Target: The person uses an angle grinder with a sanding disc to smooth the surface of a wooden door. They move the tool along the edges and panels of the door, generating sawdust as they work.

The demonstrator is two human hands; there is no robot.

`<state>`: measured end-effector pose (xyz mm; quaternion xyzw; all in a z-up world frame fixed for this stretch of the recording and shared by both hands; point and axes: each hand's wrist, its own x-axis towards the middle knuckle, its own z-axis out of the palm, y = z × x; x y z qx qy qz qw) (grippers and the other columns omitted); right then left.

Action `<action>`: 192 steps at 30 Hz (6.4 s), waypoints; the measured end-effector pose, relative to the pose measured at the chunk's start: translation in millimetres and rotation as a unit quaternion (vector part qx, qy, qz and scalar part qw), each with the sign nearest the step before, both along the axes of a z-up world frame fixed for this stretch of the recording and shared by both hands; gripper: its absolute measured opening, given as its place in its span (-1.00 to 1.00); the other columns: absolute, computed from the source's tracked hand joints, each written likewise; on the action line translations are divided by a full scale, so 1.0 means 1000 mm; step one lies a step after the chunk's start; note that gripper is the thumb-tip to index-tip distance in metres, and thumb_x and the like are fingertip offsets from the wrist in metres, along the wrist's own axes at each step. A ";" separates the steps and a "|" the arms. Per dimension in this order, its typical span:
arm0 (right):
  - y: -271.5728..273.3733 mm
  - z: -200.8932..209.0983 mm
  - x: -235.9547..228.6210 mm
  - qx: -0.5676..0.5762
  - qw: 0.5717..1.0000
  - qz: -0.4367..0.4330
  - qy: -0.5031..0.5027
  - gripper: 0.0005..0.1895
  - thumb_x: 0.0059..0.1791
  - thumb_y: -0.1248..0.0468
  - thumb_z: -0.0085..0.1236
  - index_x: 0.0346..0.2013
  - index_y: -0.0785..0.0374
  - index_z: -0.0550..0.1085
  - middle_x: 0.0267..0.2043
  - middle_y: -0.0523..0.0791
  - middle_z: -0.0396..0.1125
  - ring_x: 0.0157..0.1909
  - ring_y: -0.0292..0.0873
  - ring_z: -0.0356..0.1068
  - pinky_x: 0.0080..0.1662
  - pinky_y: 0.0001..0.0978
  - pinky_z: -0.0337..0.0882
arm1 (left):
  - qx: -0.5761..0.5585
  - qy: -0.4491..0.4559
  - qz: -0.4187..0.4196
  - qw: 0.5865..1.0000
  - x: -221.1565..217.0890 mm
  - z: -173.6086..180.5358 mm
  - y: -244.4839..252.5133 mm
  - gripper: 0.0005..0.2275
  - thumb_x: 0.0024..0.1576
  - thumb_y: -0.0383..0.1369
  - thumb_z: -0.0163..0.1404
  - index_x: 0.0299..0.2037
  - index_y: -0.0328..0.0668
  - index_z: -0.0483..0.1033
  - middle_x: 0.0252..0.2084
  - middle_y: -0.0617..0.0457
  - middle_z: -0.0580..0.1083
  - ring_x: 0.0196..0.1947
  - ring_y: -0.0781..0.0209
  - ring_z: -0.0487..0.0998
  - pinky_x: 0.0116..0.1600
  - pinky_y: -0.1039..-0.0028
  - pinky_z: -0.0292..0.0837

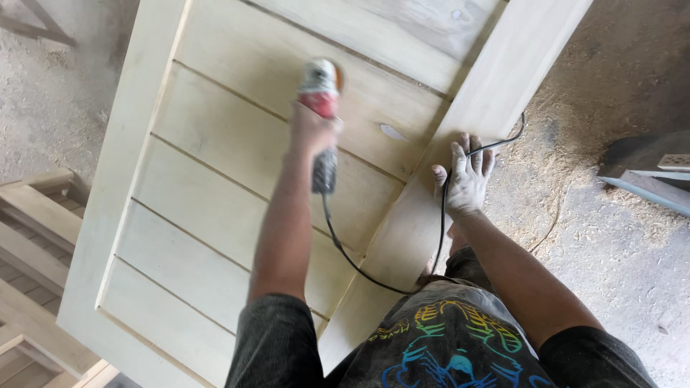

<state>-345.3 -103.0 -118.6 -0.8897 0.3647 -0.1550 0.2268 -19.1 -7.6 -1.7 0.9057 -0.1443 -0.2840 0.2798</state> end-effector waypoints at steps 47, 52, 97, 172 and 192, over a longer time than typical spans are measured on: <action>0.004 -0.004 -0.006 0.026 1.000 0.012 -0.003 -0.27 0.14 -0.15 -0.18 0.36 0.40 0.20 0.57 0.15 -0.05 0.60 0.26 -0.17 0.45 0.41 -0.26 | 0.038 -0.025 -0.302 0.952 -0.083 -0.029 -0.141 -0.31 -0.10 -0.23 0.23 0.17 -0.41 0.17 -0.01 -0.40 0.52 0.02 -0.33 0.57 0.16 0.08 0.49; -0.006 -0.009 -0.004 0.025 0.999 0.035 -0.005 -0.24 0.11 -0.15 -0.19 0.38 0.41 0.19 0.56 0.17 -0.10 0.59 0.30 -0.22 0.42 0.46 -0.33 | -0.038 -0.007 -0.299 0.954 -0.064 -0.025 -0.234 -0.27 -0.24 -0.31 0.24 0.13 -0.43 0.15 -0.03 -0.33 0.53 -0.01 -0.21 0.60 0.13 0.17 0.50; 0.011 0.007 0.052 -0.013 0.990 0.115 0.086 -0.29 0.17 -0.18 -0.31 0.33 0.37 0.22 0.54 0.17 0.06 0.66 0.29 -0.26 0.45 0.44 -0.41 | -0.015 0.027 0.129 0.991 0.184 0.009 0.085 -0.32 -0.17 -0.41 0.27 0.15 -0.44 0.19 -0.15 -0.20 0.56 -0.37 0.08 0.68 -0.30 0.32 0.63; 0.006 0.003 0.028 0.001 0.987 0.131 -0.091 -0.25 0.22 -0.28 -0.46 0.33 0.30 0.23 0.47 0.18 0.17 0.55 0.28 0.03 0.50 0.26 -0.13 | 0.083 0.012 -0.090 0.992 -0.064 0.018 0.143 -0.34 -0.13 -0.22 0.25 0.12 -0.34 0.20 -0.05 -0.33 0.55 0.01 -0.30 0.58 0.15 0.08 0.46; 0.069 0.006 -0.018 0.008 0.994 0.096 -0.050 -0.25 0.23 -0.25 -0.38 0.36 0.36 0.21 0.52 0.15 0.10 0.58 0.25 -0.05 0.50 0.24 -0.17 | 0.118 0.038 -0.242 0.962 -0.180 0.018 0.221 -0.48 0.04 -0.21 0.14 0.11 -0.32 0.21 -0.05 -0.31 0.54 -0.01 -0.28 0.59 0.12 0.06 0.50</action>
